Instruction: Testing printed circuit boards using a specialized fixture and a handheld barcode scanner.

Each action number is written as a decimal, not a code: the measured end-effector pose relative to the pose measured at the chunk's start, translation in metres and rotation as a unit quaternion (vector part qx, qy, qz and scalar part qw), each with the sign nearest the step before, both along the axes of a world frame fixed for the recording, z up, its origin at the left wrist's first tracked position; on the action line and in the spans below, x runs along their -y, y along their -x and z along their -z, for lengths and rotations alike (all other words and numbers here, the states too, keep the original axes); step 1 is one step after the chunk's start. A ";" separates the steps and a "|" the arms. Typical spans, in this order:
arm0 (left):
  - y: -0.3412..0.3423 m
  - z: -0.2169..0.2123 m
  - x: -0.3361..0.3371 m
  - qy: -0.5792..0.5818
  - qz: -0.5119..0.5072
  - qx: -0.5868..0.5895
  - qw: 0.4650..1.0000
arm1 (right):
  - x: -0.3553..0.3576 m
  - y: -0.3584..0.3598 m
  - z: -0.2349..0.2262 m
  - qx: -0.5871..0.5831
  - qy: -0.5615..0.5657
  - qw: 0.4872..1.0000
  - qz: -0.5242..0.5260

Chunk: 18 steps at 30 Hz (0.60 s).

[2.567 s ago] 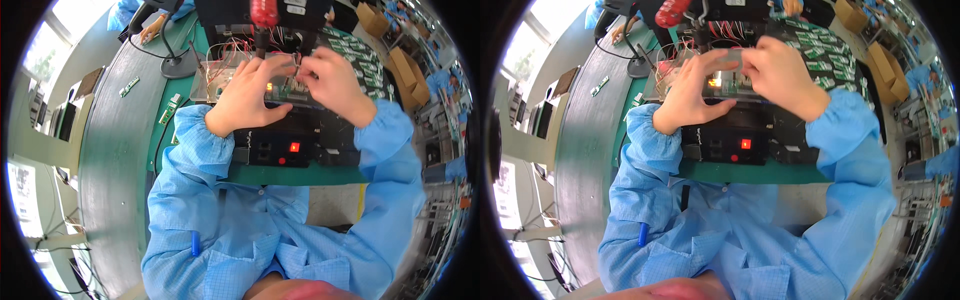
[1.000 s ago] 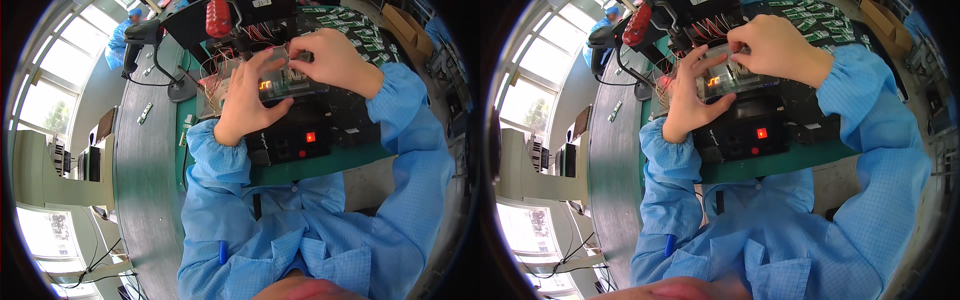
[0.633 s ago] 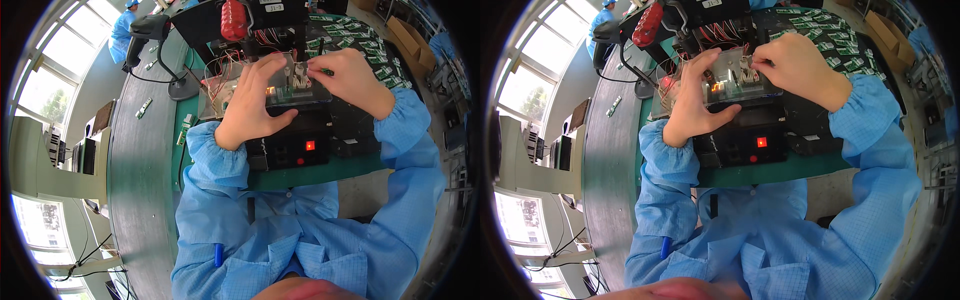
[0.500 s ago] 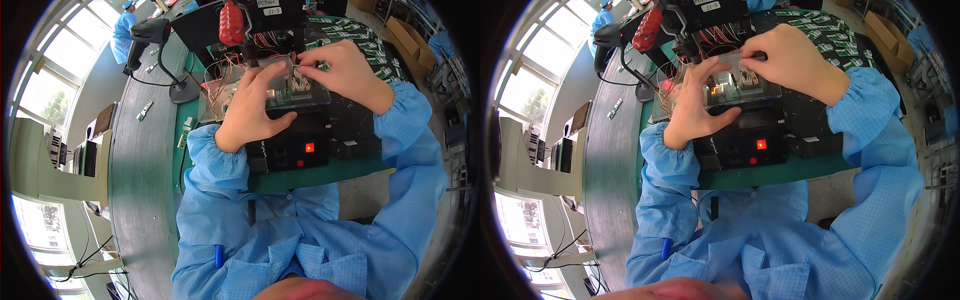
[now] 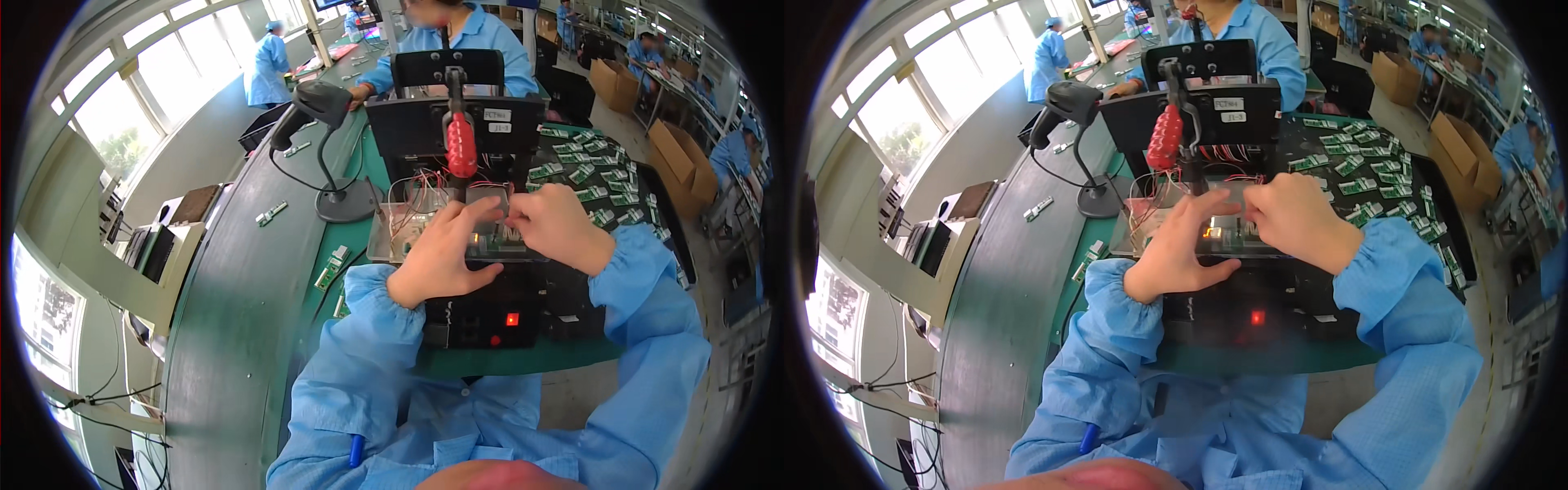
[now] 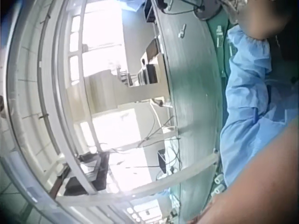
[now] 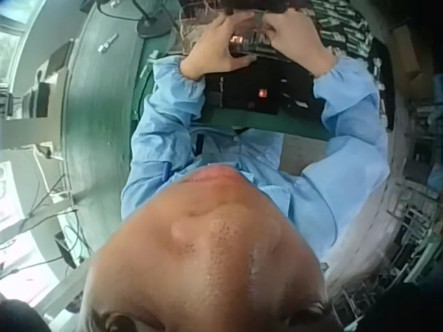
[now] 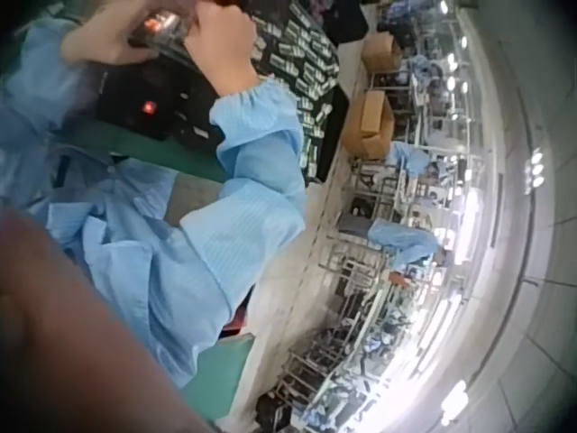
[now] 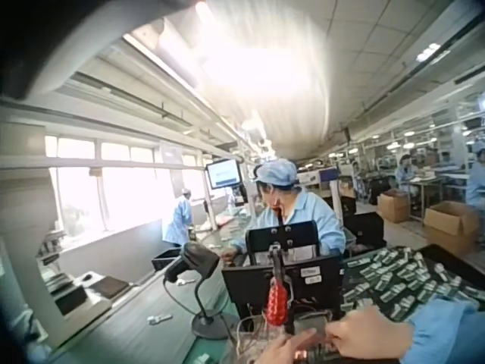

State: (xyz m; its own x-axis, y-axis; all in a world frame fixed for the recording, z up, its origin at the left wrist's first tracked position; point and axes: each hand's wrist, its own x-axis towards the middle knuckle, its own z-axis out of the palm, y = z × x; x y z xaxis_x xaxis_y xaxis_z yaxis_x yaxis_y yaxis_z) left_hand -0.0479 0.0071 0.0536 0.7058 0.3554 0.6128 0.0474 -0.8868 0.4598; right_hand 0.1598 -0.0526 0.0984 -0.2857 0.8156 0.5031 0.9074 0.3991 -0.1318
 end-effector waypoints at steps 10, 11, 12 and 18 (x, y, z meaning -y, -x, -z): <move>0.001 0.001 -0.001 -0.030 -0.005 0.012 0.999 | -0.001 0.002 -0.008 0.000 0.031 0.999 -0.015; 0.002 0.001 -0.001 -0.031 0.005 0.027 0.999 | -0.001 0.003 -0.009 0.001 0.035 0.999 -0.020; 0.002 0.002 -0.001 -0.015 0.001 0.015 1.000 | 0.000 0.003 -0.009 0.006 0.032 0.999 -0.016; 0.004 0.002 0.000 -0.005 -0.001 0.013 1.000 | 0.001 0.007 -0.007 -0.003 0.029 1.000 -0.003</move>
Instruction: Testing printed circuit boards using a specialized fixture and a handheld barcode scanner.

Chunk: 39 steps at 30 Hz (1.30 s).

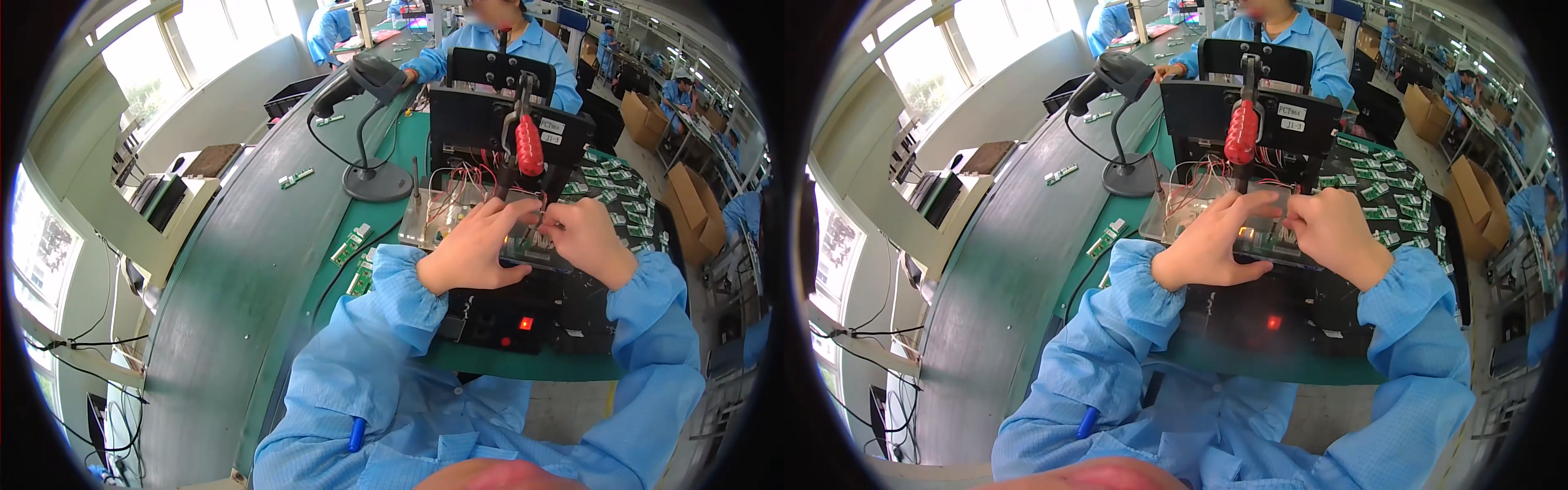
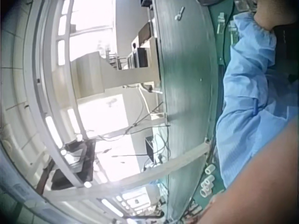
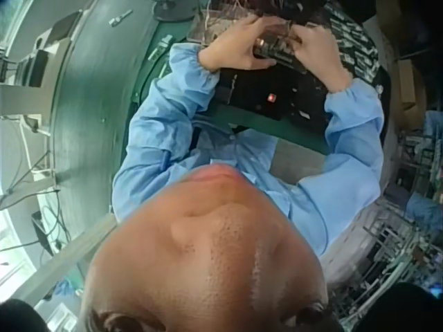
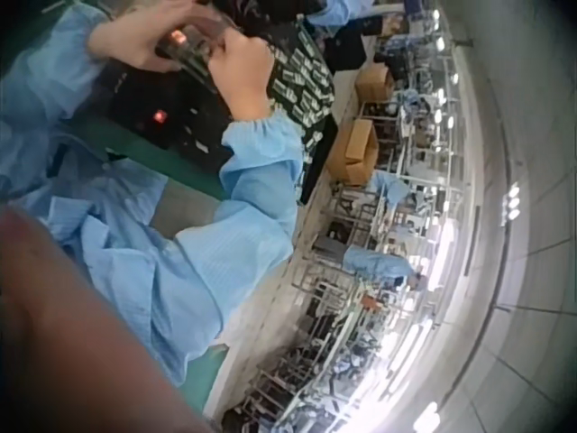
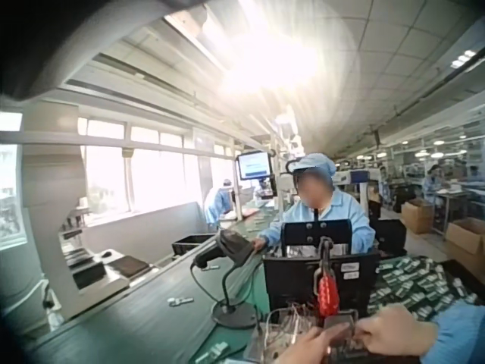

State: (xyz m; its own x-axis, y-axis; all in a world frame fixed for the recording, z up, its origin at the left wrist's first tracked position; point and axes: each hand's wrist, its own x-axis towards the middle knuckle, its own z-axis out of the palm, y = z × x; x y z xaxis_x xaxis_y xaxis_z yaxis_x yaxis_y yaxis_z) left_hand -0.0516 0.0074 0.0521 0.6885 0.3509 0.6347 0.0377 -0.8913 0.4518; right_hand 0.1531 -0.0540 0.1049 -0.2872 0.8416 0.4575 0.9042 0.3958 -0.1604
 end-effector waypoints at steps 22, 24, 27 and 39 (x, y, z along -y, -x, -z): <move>-0.006 0.006 -0.003 0.013 0.031 0.034 0.999 | -0.004 -0.010 0.014 -0.045 -0.021 0.998 -0.032; -0.005 0.007 -0.002 0.031 0.030 0.030 0.999 | -0.003 -0.010 0.015 -0.042 -0.018 0.999 -0.022; -0.007 0.008 -0.005 0.039 0.037 0.039 0.998 | -0.005 -0.013 0.011 -0.053 -0.010 0.998 -0.033; -0.003 0.003 -0.003 0.026 0.034 0.002 0.999 | 0.004 -0.011 0.026 -0.089 -0.042 0.995 -0.007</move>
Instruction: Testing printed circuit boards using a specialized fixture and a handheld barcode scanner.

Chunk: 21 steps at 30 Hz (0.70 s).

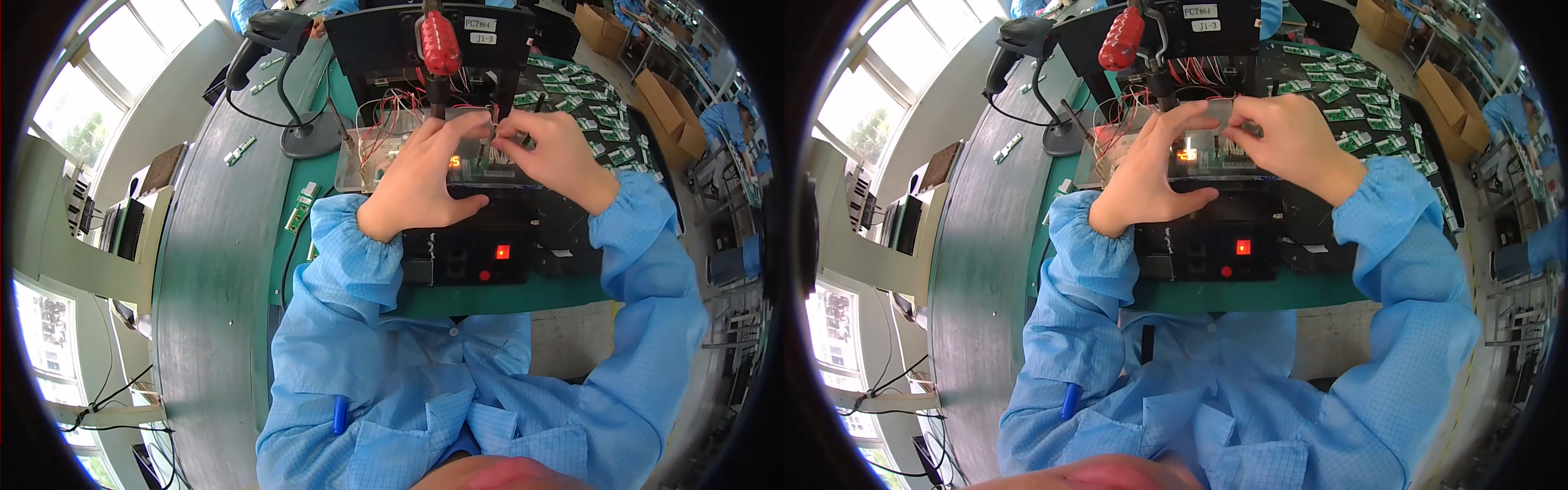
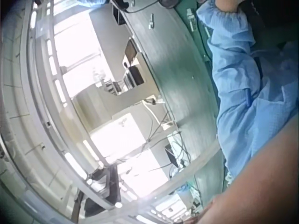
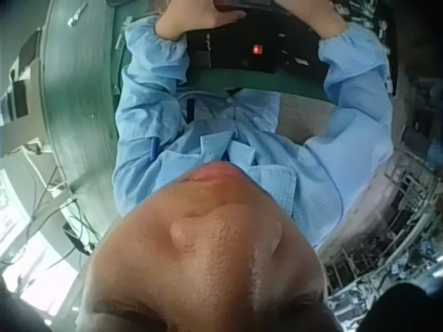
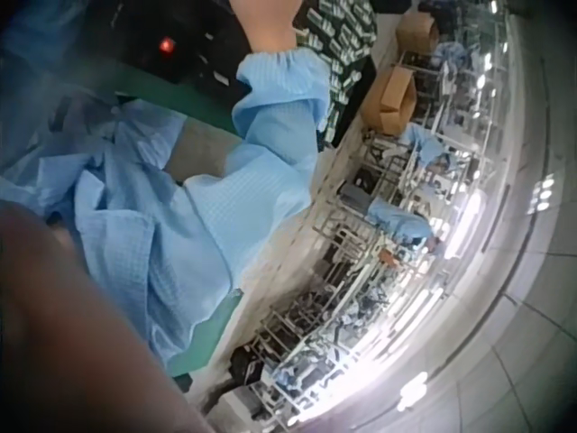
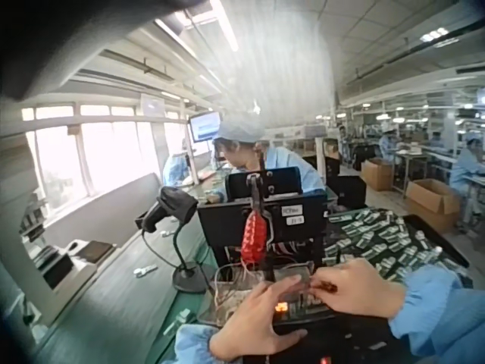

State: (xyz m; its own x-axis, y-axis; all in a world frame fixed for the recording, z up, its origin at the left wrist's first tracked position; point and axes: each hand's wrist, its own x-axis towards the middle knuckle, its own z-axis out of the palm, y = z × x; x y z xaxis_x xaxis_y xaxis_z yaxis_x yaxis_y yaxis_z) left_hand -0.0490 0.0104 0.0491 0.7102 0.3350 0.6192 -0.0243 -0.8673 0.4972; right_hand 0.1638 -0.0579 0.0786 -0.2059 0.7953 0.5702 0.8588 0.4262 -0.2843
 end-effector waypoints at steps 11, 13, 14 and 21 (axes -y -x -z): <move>0.000 -0.002 -0.002 -0.044 0.006 0.030 0.999 | 0.018 0.026 0.050 -0.017 -0.187 0.980 0.070; 0.001 -0.001 -0.001 -0.023 0.001 0.021 1.000 | 0.017 0.024 0.056 -0.047 -0.169 0.981 0.079; 0.001 -0.001 -0.002 -0.020 -0.001 0.019 1.000 | 0.016 0.023 0.059 -0.078 -0.166 0.979 0.083; -0.004 0.002 -0.002 -0.071 -0.028 0.030 0.997 | 0.021 0.016 0.064 -0.063 -0.117 0.988 0.074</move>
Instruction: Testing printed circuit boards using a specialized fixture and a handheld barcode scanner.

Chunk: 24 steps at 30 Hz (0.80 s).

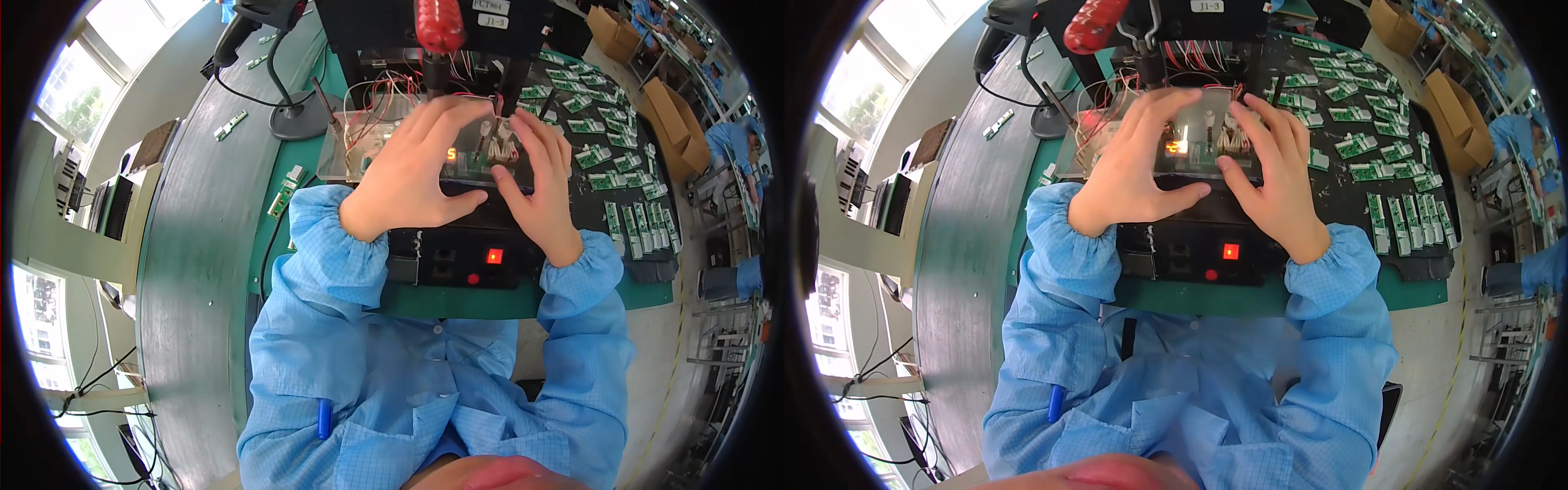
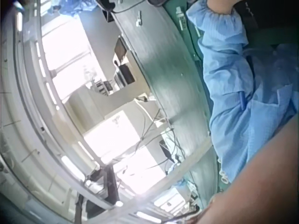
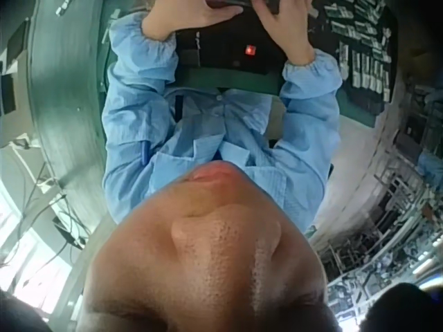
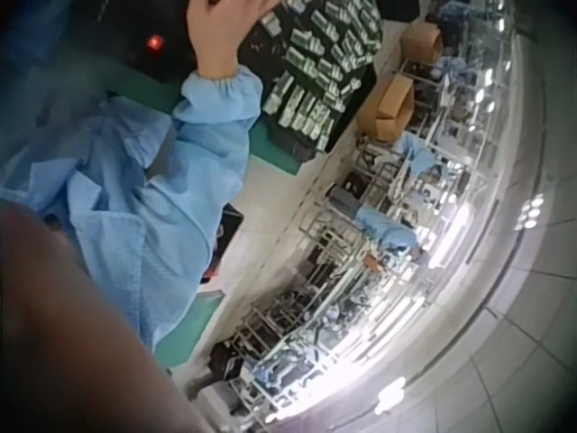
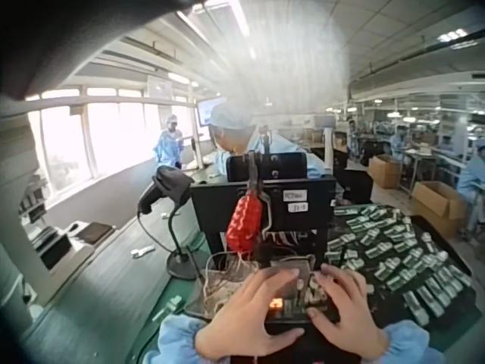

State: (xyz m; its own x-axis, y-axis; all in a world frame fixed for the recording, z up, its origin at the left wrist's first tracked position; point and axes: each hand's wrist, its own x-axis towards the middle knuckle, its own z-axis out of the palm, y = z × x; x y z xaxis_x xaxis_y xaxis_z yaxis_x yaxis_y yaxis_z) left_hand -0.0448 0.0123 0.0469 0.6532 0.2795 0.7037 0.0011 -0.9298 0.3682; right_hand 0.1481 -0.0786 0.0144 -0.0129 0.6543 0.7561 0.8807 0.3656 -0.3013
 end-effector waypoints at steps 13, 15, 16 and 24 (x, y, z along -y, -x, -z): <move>-0.009 0.006 0.006 -0.075 -0.111 -0.046 0.990 | 0.008 0.005 0.002 -0.023 -0.002 1.000 0.013; -0.010 0.007 0.007 -0.071 -0.115 -0.034 0.990 | 0.007 0.005 0.003 -0.023 -0.005 1.000 0.013; -0.010 0.006 0.008 -0.068 -0.117 -0.042 0.990 | 0.006 0.004 0.003 -0.018 -0.011 1.000 0.012; -0.015 0.005 0.009 -0.089 -0.128 -0.032 0.987 | 0.006 0.004 0.004 -0.023 -0.015 1.000 0.006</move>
State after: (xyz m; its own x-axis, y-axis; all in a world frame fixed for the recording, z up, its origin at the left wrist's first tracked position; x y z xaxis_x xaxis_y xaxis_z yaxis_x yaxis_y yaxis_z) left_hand -0.0298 0.0036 0.0415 0.6222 0.3171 0.7157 0.2629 -0.9458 0.1904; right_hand 0.1441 -0.0842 0.0099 0.0294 0.6315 0.7748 0.8703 0.3651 -0.3306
